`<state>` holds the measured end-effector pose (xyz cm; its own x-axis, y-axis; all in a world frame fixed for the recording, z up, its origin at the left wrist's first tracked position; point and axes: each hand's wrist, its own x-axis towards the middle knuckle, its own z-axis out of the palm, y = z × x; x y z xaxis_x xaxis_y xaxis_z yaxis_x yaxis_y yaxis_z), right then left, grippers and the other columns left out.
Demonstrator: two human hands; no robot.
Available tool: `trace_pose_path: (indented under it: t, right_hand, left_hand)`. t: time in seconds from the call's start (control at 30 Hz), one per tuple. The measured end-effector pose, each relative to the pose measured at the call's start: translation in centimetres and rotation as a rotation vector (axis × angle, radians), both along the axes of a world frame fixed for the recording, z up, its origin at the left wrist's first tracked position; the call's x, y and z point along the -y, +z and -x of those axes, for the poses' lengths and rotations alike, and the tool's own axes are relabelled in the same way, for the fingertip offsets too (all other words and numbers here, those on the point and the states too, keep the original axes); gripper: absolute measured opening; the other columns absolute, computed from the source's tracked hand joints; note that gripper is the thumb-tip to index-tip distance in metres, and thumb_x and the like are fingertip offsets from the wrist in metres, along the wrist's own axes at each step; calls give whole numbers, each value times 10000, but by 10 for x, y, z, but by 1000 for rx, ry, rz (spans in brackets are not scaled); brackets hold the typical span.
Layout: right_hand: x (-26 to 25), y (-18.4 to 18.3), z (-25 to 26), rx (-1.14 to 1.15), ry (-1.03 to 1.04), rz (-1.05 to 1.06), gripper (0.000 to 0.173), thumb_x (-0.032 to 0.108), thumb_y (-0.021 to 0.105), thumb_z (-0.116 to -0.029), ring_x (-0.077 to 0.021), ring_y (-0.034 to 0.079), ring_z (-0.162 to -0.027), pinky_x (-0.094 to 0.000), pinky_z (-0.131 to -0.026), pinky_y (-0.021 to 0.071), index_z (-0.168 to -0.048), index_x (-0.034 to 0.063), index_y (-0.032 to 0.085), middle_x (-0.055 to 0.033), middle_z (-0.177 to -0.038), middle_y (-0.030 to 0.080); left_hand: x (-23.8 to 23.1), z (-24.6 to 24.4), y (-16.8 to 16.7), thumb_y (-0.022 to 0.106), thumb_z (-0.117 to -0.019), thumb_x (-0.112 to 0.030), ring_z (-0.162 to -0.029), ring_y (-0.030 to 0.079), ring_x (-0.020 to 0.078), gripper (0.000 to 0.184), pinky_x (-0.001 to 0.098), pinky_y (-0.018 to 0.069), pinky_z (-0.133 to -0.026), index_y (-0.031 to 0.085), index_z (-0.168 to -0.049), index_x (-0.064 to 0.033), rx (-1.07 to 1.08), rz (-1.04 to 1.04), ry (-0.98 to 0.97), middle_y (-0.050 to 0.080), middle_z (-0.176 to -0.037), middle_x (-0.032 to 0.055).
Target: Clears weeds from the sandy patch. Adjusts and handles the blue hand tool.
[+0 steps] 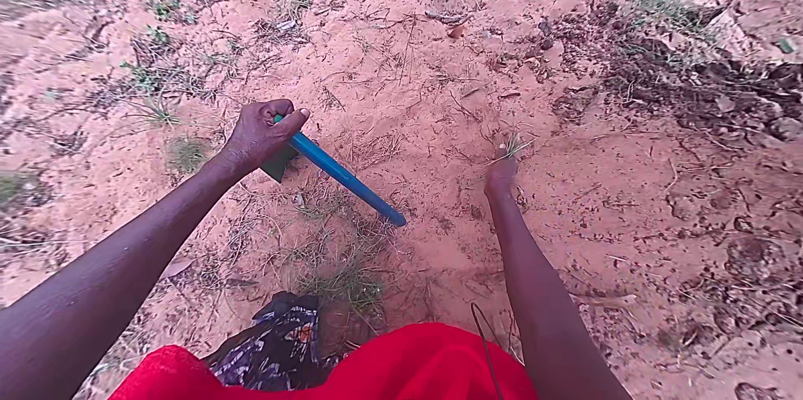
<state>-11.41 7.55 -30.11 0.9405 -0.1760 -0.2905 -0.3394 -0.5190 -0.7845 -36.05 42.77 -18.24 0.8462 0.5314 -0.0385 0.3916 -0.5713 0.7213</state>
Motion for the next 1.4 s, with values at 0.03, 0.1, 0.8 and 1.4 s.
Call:
trace_pose_path:
  t: [0.03,0.1,0.8,1.4]
  right_hand:
    - [2,1,3,-9,-36,-45,461,347,414,-1125,-295,587,-951,-493,-890,467,-1145,-59,629,-205,-1006,612]
    - [5,6,11,-16,-124,-130,440,338,425,-1123,-278,567,-962,-472,-895,461,-1173,-59,608,-196,-1028,592]
    - [49,57,105,18,-388,-466,362,210,429,-1120,-32,404,-463,-188,-474,392,-769,137,479,65,-585,420]
    - [265,237,105,-274,697,766,305,164,527,-1083,-492,638,-982,-688,-862,448,-1049,-101,675,-318,-971,663]
  left_hand:
    - [1,3,-1,552,-1032,-250,-513,390,85,382,308,327,-533,465,-699,-84,-5,6,2,388,-572,-12]
    - [3,4,0,553,-1029,-249,-521,391,74,371,295,333,-536,472,-710,-77,-6,7,-6,392,-585,-17]
    - [4,0,5,542,-1043,-248,-525,391,53,367,272,345,-544,470,-723,-82,-20,15,-1,402,-599,-26]
    - [-7,-6,-6,541,-1053,-330,-509,381,91,402,317,345,-517,454,-737,-98,-54,22,-9,409,-601,-6]
